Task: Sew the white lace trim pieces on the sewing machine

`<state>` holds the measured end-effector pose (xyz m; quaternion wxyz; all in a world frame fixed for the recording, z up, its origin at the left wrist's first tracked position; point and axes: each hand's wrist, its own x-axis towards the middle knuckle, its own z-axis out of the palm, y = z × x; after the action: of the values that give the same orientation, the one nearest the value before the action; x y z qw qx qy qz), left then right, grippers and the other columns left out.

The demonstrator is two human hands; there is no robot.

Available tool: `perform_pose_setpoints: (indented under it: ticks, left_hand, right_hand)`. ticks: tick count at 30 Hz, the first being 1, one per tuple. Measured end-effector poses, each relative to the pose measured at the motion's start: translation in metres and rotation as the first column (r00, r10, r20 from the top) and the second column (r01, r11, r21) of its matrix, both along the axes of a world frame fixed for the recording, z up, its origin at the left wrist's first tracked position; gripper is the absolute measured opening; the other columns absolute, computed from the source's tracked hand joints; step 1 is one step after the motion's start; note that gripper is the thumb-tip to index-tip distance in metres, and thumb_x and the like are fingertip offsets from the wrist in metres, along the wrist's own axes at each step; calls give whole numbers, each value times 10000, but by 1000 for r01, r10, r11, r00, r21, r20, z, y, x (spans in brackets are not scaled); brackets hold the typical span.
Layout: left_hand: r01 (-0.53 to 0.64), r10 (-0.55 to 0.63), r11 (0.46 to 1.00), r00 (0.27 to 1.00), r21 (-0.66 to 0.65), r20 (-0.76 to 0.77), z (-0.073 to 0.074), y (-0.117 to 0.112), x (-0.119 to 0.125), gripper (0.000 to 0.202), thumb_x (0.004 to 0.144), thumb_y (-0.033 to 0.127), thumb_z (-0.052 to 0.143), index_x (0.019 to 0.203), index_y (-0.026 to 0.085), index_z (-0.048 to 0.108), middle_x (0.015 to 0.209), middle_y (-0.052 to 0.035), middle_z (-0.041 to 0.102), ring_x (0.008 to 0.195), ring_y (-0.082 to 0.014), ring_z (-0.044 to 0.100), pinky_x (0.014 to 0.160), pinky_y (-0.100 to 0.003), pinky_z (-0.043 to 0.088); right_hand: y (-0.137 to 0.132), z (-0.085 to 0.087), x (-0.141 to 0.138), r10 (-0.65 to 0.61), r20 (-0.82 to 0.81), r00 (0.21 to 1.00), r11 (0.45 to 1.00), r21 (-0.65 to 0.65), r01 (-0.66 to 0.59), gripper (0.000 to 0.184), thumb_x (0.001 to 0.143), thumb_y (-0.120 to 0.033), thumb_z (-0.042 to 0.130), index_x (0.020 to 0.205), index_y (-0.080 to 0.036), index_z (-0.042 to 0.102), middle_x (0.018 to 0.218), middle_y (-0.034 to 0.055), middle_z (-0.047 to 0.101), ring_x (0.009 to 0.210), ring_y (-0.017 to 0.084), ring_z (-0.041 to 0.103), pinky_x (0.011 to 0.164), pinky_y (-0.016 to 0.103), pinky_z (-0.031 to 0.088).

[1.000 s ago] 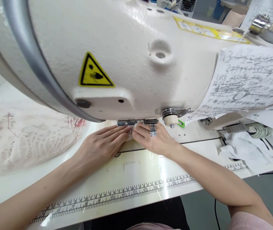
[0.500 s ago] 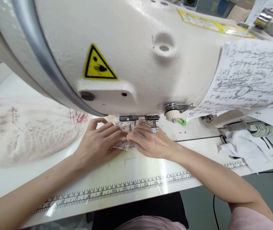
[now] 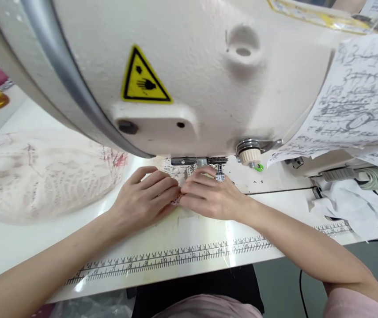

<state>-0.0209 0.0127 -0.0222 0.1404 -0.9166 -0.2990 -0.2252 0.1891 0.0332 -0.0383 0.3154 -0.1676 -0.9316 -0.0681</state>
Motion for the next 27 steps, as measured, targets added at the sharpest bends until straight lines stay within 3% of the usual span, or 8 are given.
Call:
perform_pose_setpoints:
  ticks: [2,4,7,27]
  left_hand:
    - [20,-21,997,1000,-78,-6,-2,2,-1,181,906,216,468,977,129,610,1057,-103,679,1003,-226,612,862,-369,493]
    - [23,-28,987,999,-160,-30,-5,3,-3,351,923,253,430,1194,60,544,1275,-163,587,1188,-252,545,956,-382,484]
    - [4,-23,978,996,-207,-89,-10,6,-6,513,932,322,401,1347,21,430,1381,-176,497,1258,-270,501,995,-404,480]
    - [58,-91,983,977,-172,-191,-1,21,-20,498,878,303,401,1304,82,534,1360,-111,519,1228,-263,536,1026,-417,467]
  right_hand:
    - [0,-2,1,18,-3,1000,1000,7,-18,102,851,-125,606,895,-217,610,863,-66,683,866,99,605,815,276,501]
    - [0,-3,0,34,-9,999,999,-4,-34,97,848,-117,603,880,-207,615,850,-69,691,837,92,616,796,264,517]
    - [0,-4,0,52,-14,999,998,-28,-52,88,846,-107,600,869,-190,614,849,-65,698,809,86,626,778,250,532]
    - [0,1,-9,85,-51,995,996,38,-83,69,858,-137,604,826,-184,644,785,-69,693,767,78,630,619,185,521]
